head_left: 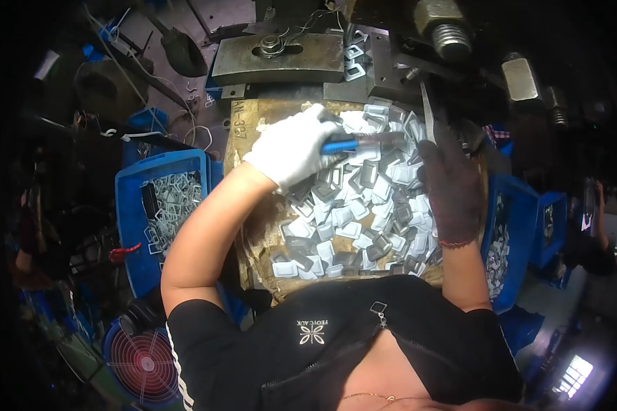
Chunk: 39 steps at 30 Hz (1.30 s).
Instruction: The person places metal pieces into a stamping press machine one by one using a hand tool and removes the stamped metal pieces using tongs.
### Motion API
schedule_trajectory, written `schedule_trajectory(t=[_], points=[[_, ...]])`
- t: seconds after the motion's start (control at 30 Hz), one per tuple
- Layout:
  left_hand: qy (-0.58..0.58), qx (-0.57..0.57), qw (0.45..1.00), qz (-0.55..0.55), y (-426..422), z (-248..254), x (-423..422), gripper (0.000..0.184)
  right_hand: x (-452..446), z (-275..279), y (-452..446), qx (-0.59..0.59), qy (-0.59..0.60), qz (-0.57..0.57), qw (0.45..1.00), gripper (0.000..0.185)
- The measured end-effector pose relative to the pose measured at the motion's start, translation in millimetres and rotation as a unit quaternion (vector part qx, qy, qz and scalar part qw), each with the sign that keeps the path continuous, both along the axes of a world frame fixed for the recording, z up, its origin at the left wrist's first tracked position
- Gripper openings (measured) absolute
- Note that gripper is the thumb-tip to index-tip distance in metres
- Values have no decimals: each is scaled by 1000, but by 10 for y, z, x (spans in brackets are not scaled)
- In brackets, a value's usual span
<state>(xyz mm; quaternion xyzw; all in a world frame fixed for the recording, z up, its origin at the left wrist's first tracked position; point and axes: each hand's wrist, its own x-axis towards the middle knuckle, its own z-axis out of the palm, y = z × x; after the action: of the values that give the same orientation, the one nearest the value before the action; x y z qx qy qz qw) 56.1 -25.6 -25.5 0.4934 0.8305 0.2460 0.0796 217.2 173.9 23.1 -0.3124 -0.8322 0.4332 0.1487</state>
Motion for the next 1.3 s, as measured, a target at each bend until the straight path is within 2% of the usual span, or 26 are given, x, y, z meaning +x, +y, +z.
schedule_trajectory(t=[0.03, 0.13, 0.17, 0.2, 0.27, 0.33, 0.37, 0.43, 0.47, 0.53, 0.57, 0.67, 0.7, 0.83, 0.93, 1.0, 1.13, 1.23, 1.3], points=[[0, -43, 999, 14, 0, 42, 54, 33, -20, -54, -6, 54, -11, 4, 998, 32], [35, -52, 998, 30, -23, 20, 129, 31, -14, -193, 55, 162, 11, 45, 986, 33], [43, 6, 999, 28, -42, -17, 145, 27, 6, -232, 96, 221, 16, 67, 973, 34], [26, 3, 999, 44, -52, 27, 175, 27, 44, -254, 164, 310, 14, 106, 945, 35], [-5, -7, 997, 77, -91, 187, 224, 27, 87, -247, 180, 300, 39, 95, 948, 37], [-3, -33, 991, 132, -140, 140, 188, 28, 154, -51, 58, 87, 69, -1, 994, 40], [-22, -24, 987, 157, -154, 135, 168, 28, 187, 78, -13, -21, 81, -57, 995, 42], [-23, 33, 979, 199, -180, 99, 119, 27, 323, 217, -11, -80, 11, -70, 994, 42], [-86, 73, 970, 216, -172, 59, 93, 27, 396, 242, -22, -110, -25, -75, 991, 42], [-206, 151, 935, 247, -153, 31, 52, 28, 594, 166, -137, -179, -9, -48, 983, 42], [-250, 129, 925, 255, -147, 117, 54, 28, 667, 138, -192, -213, 0, -35, 976, 42], [-468, 236, 817, 239, -80, 79, 110, 27, 742, 148, -337, -278, -76, 9, 958, 42], [-426, 214, 847, 237, -57, 8, 81, 27, 753, 129, -368, -261, -70, 45, 962, 42], [-545, 249, 770, 221, -52, 15, 179, 25, 771, 72, -396, -236, -69, 86, 966, 43], [-579, 240, 756, 189, -89, -88, 146, 29, 775, 62, -393, -225, -59, 102, 967, 42], [-575, 232, 758, 200, -92, -71, 163, 27, 818, -49, -349, -203, -52, 124, 970, 42], [-536, 219, 786, 216, -82, -110, 167, 24, 788, 76, -438, -266, -69, 74, 958, 43], [-571, 242, 756, 211, -58, -61, 225, 24, 808, 64, -429, -267, -74, 87, 957, 43], [-567, 221, 765, 212, -75, -24, 190, 26, 822, 42, -445, -266, -71, 81, 958, 44]])
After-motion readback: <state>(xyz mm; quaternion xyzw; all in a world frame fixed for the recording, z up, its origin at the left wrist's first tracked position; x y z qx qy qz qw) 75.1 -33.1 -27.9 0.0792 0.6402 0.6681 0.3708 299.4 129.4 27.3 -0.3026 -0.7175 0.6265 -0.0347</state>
